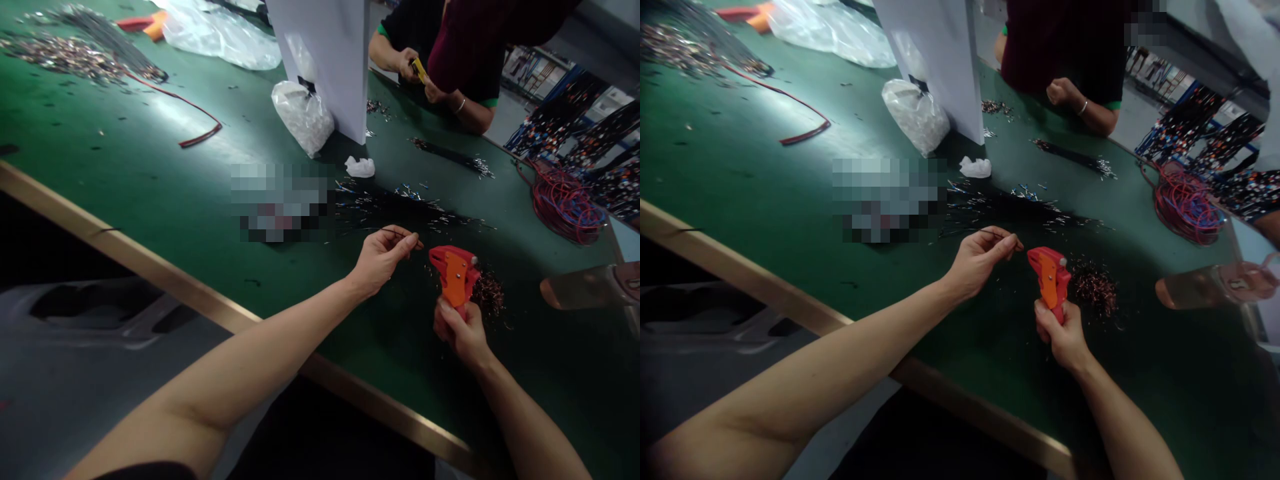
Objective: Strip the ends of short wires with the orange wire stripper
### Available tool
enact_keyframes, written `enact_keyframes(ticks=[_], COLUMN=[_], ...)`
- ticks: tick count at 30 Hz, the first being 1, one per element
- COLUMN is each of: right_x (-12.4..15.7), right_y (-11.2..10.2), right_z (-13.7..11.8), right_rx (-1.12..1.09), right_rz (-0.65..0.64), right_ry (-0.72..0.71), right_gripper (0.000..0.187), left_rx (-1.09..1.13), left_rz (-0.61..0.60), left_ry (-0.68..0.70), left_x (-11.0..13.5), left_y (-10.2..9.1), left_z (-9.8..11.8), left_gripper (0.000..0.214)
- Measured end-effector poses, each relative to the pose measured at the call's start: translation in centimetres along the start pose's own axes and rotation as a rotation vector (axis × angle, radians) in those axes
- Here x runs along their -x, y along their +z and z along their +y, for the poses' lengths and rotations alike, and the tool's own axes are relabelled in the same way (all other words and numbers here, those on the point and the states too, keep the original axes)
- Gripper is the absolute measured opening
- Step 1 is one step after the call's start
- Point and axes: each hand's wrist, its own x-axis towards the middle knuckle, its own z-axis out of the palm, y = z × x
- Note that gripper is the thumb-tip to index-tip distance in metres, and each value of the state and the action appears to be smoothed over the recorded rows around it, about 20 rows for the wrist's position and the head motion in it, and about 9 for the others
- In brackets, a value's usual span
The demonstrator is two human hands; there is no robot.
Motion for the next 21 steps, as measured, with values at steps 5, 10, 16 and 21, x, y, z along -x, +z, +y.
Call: enact_keyframes(ticks=[5,10,16,21], right_x=[-0.2,-0.5,-0.9,-0.6], right_y=[0.1,-0.7,-2.3,-1.3], right_z=[-0.2,-1.1,-2.4,-1.9], right_rx=[-0.031,0.024,0.662,1.219], right_rz=[-0.087,-0.024,0.102,-0.017], right_ry=[0.005,-0.040,-0.081,-0.255], right_gripper=[0.033,0.033,0.037,0.044], left_rx=[-0.006,0.013,-0.017,-0.111], left_rz=[0.035,0.104,0.218,0.247], left_ry=[0.009,0.053,0.190,0.274], left_x=[-0.1,-0.4,-0.5,-0.2], left_y=[-0.1,-0.2,-0.3,-0.3], left_z=[-0.1,-0.2,0.1,0.5], left_gripper=[0.027,0.027,0.022,0.019])
